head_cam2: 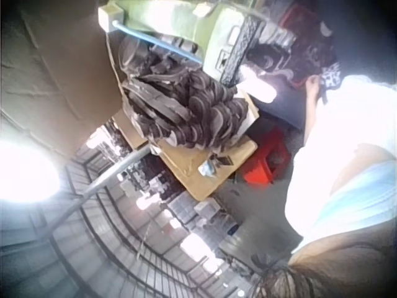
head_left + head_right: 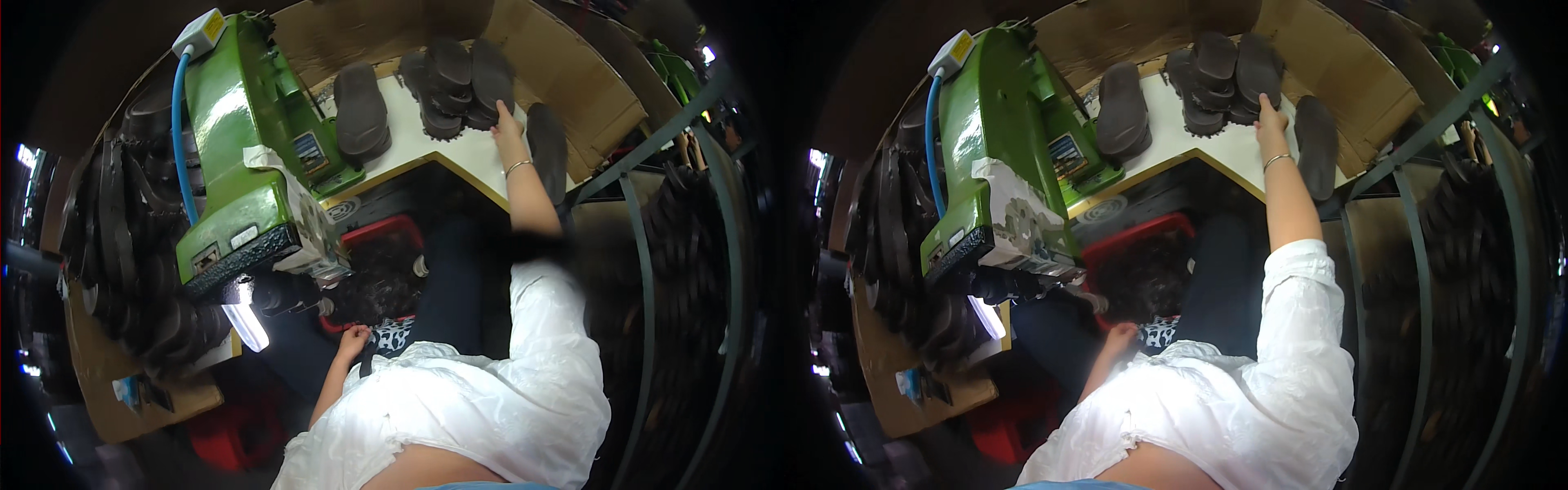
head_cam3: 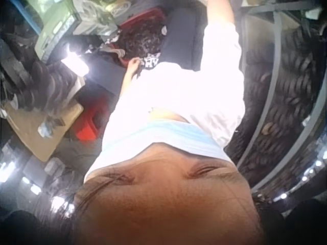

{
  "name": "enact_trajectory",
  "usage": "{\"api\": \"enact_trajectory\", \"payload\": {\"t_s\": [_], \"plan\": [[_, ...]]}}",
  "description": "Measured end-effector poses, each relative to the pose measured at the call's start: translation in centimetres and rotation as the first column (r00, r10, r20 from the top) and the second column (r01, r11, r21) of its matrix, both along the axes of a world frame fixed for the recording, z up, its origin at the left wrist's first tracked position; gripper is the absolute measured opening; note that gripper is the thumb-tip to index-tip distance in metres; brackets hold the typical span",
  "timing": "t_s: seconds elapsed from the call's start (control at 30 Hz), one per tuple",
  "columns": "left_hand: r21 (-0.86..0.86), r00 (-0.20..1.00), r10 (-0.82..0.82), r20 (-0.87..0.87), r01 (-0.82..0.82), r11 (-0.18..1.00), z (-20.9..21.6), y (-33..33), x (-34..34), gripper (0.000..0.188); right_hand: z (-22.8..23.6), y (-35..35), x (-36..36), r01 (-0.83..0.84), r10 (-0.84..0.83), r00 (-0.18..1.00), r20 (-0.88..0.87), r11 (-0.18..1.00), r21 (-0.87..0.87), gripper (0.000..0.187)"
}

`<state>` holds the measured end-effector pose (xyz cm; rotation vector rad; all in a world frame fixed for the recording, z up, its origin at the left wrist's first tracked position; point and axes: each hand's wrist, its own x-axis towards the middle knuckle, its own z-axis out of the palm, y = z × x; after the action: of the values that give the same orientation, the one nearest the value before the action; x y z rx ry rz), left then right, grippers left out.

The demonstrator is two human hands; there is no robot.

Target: The person retrieves multiple dark-colored sandals from a metal rack and uses a green grinding machine to smooth the soles. The person holds each sandal against the rotating grinding wheel, moving it back and forth to even out the surface, then places the finished sandal on a nearby table.

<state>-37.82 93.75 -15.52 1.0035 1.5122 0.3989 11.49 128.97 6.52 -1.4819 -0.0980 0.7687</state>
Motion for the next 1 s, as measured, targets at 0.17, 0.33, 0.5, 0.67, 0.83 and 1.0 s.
{"api": "enact_trajectory", "payload": {"t_s": [0.17,0.33,0.5,0.67,0.83,1.0], "plan": [[0.009,1.0,0.003,0.015,-0.003,1.0,-0.1,0.4,0.2,0.029,3.6,-1.8,-0.6,0.016,0.036,0.991,-0.132,0.927,0.375,0.034],[0.056,0.991,0.095,0.09,-0.101,0.993,3.8,2.2,1.4,0.026,1.6,-14.5,-7.4,-0.182,0.523,0.716,-0.462,0.779,0.6,0.019],[0.402,0.979,-0.008,0.205,-0.077,0.913,14.7,5.3,4.7,0.047,-5.3,-29.2,-19.4,-0.833,0.896,0.439,-0.068,0.434,0.344,0.051],[0.712,0.964,0.014,0.266,-0.206,0.671,24.5,5.3,8.4,0.064,-9.1,-35.2,-25.1,-0.989,0.998,-0.049,-0.031,-0.053,-0.141,0.056],[0.583,0.933,-0.027,0.36,-0.203,0.786,28.7,5.6,7.6,0.039,-6.2,-34.1,-27.1,-0.989,0.983,-0.15,0.105,-0.15,-0.006,0.052],[0.455,0.967,0.032,0.252,-0.148,0.878,30.1,6.8,6.6,0.041,-3.8,-33.1,-29.5,-0.969,0.961,-0.244,0.129,-0.245,-0.007,0.049]]}}
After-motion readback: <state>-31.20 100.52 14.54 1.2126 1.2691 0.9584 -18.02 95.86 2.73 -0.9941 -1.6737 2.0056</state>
